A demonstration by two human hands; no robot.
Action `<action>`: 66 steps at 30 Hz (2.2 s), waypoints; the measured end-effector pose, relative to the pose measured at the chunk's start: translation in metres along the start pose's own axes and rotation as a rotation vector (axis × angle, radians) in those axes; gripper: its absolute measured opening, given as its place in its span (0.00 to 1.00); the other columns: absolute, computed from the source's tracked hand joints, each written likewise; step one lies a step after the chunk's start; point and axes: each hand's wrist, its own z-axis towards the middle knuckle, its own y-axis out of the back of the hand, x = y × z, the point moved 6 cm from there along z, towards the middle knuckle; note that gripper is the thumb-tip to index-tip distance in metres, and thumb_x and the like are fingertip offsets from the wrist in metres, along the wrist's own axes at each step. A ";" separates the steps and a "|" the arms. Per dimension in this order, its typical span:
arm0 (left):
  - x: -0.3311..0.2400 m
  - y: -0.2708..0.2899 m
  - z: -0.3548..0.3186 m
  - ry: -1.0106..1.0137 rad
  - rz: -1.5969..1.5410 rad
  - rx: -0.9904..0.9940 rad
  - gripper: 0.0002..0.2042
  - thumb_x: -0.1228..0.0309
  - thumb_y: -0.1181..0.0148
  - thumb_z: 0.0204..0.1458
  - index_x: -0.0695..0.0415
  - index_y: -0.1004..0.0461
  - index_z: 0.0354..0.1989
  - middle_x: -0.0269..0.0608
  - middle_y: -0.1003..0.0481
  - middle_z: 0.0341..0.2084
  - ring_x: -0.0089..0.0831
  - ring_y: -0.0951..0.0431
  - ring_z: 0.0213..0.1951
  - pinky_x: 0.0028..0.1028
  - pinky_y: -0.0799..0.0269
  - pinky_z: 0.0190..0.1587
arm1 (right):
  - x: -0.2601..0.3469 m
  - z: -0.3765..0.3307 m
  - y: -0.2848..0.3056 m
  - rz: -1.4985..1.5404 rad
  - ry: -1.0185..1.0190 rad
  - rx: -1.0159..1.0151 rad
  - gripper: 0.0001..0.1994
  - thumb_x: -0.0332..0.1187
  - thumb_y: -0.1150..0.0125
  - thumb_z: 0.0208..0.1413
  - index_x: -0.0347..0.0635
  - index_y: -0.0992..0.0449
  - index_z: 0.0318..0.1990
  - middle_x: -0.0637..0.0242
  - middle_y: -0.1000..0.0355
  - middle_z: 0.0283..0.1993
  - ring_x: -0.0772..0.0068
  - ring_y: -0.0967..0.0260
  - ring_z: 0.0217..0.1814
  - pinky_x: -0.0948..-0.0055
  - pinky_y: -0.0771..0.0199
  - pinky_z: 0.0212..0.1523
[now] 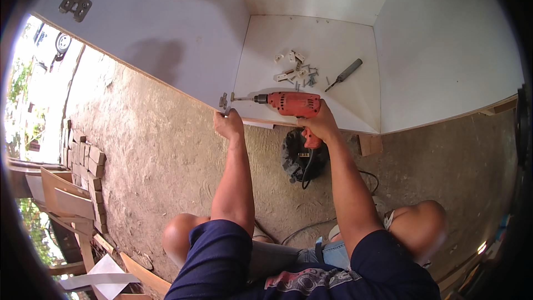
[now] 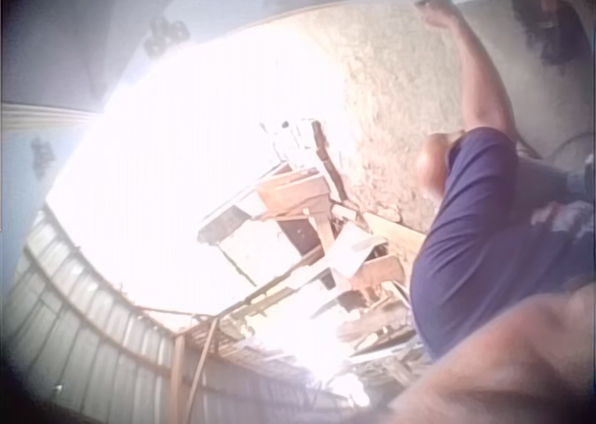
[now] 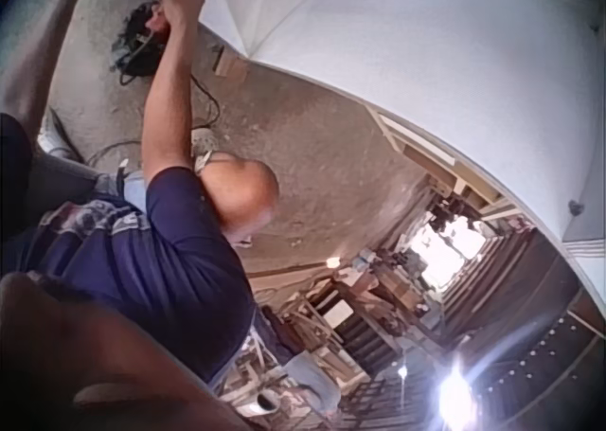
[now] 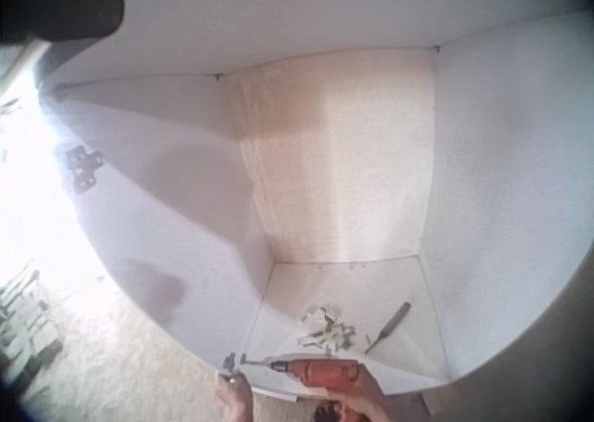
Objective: The person uses a drill to screw hardware into the interior corner of a white cabinet, picking up screws and plastic brackets from the bottom of the unit.
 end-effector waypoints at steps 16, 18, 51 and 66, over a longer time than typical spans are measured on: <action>0.013 -0.004 0.006 0.042 -0.092 -0.025 0.12 0.70 0.35 0.49 0.59 0.17 0.42 0.48 0.15 0.36 0.49 0.15 0.39 0.43 0.23 0.45 | 0.001 -0.003 -0.004 0.075 -0.019 -0.003 0.29 0.21 0.23 0.45 0.34 0.33 0.54 0.54 0.20 0.40 0.65 0.22 0.21 0.64 0.19 0.21; 0.010 -0.007 -0.001 0.014 -0.143 -0.005 0.11 0.70 0.33 0.50 0.60 0.18 0.40 0.44 0.15 0.33 0.44 0.15 0.38 0.41 0.23 0.44 | -0.007 -0.007 0.006 0.135 -0.002 -0.020 0.28 0.20 0.24 0.45 0.34 0.32 0.53 0.55 0.20 0.40 0.66 0.23 0.22 0.64 0.19 0.20; -0.171 -0.145 -0.093 -0.792 0.012 0.550 0.17 0.73 0.35 0.55 0.52 0.21 0.54 0.40 0.22 0.53 0.46 0.25 0.59 0.48 0.33 0.64 | -0.026 0.001 0.133 0.943 0.186 -0.754 0.29 0.17 0.26 0.53 0.41 0.38 0.58 0.59 0.25 0.44 0.62 0.27 0.25 0.62 0.20 0.24; -0.180 -0.153 -0.104 -0.856 0.015 0.489 0.11 0.72 0.33 0.59 0.54 0.17 0.50 0.39 0.19 0.47 0.41 0.21 0.52 0.42 0.28 0.57 | -0.031 0.001 0.136 0.874 0.182 -0.787 0.32 0.18 0.25 0.55 0.40 0.41 0.61 0.57 0.24 0.45 0.61 0.24 0.28 0.60 0.16 0.27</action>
